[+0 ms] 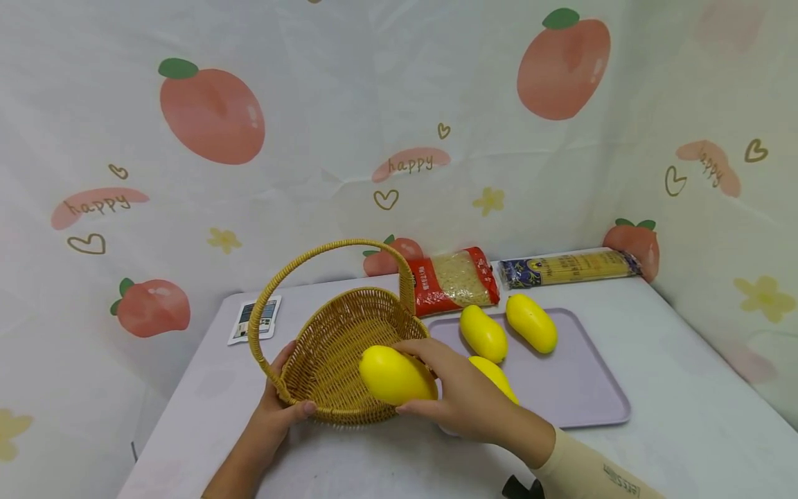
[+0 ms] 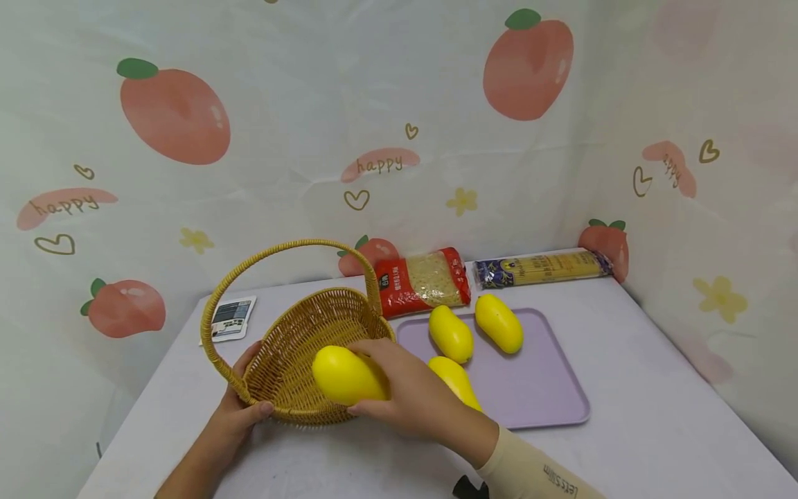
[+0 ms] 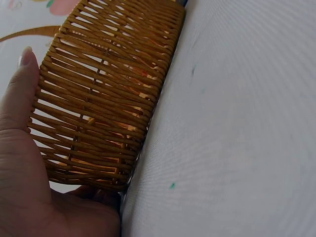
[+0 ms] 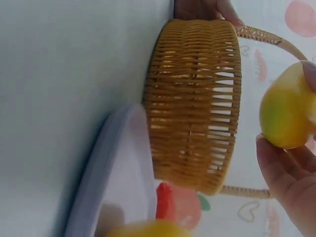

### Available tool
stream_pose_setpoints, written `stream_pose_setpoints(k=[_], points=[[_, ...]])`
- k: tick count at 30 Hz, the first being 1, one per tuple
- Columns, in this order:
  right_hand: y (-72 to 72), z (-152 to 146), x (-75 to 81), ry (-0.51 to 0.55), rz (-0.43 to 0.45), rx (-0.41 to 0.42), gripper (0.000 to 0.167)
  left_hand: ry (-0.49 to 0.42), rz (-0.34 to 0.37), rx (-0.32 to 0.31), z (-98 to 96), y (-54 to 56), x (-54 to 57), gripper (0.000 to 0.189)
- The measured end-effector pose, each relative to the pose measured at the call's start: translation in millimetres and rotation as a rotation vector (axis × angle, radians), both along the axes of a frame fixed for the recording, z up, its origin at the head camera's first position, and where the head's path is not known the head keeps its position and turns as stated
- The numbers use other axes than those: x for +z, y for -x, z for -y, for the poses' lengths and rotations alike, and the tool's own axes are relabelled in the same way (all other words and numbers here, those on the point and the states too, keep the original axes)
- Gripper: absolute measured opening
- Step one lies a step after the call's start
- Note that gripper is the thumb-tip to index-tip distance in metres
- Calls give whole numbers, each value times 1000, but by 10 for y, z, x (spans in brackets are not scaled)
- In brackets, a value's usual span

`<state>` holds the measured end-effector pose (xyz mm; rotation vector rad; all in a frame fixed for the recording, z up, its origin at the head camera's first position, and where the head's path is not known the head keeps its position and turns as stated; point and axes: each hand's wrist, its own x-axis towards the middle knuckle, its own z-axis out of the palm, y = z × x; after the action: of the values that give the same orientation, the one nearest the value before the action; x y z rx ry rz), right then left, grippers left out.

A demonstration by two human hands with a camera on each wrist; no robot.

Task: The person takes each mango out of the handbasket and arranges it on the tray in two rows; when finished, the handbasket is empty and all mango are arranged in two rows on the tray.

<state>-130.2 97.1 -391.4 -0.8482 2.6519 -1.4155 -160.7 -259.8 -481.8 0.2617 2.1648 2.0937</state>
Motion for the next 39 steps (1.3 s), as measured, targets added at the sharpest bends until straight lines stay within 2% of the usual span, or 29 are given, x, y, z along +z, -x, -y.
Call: stream_pose_setpoints(k=[11,16,20,26,31,35,39], points=[[-169,-233,-69,32,-52,11,68,8,21,21,10,-4,-3,111],[-242,-361,-82,34,-56,-21,66,-4,21,15,15,-10,-21,110],[-287,-491,-90,46,-31,-58,66,-13,13,9,12,-8,-26,110],[-300,-707,-119,85,-42,-125,66,-24,8,5,18,3,-34,111],[-265,-894,-137,116,-60,-201,69,-25,-10,4,7,1,-21,112],[-214,-1086,-149,114,-92,-275,71,-19,14,11,-6,2,-5,111],[-160,-1317,-164,106,-84,-362,72,-18,29,7,-12,4,5,109]])
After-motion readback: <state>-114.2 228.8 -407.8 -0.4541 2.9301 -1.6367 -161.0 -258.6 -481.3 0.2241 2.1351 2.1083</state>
